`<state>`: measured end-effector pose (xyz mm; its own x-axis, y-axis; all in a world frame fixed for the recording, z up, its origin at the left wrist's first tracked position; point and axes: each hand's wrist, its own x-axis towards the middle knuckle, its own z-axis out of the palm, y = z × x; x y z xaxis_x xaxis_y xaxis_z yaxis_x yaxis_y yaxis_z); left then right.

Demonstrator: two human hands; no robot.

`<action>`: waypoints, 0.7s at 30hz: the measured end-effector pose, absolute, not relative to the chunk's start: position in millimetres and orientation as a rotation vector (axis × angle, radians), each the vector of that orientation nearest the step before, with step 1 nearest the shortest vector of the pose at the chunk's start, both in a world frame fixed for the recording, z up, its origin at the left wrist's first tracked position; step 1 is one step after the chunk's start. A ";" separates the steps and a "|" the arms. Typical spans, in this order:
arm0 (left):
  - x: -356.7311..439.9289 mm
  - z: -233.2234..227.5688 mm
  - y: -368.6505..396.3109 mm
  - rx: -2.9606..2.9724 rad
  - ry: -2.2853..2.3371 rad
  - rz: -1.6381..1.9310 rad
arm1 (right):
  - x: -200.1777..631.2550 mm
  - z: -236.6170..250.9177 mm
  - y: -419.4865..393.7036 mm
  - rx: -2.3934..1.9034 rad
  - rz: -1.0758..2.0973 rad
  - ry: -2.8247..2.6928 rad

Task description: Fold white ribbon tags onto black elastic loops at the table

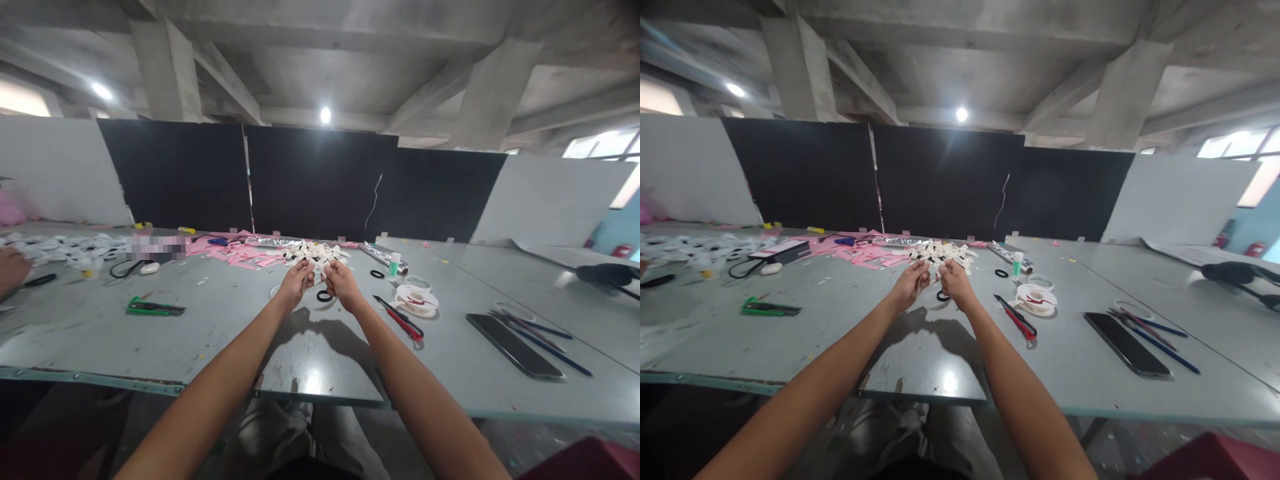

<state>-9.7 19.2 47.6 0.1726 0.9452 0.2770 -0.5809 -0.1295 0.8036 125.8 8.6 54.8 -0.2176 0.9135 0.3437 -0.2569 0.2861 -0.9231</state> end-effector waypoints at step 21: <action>-6.2 26.5 20.1 1.656 0.696 1.431 | 136.4 46.6 15.8 -0.975 0.539 -1.794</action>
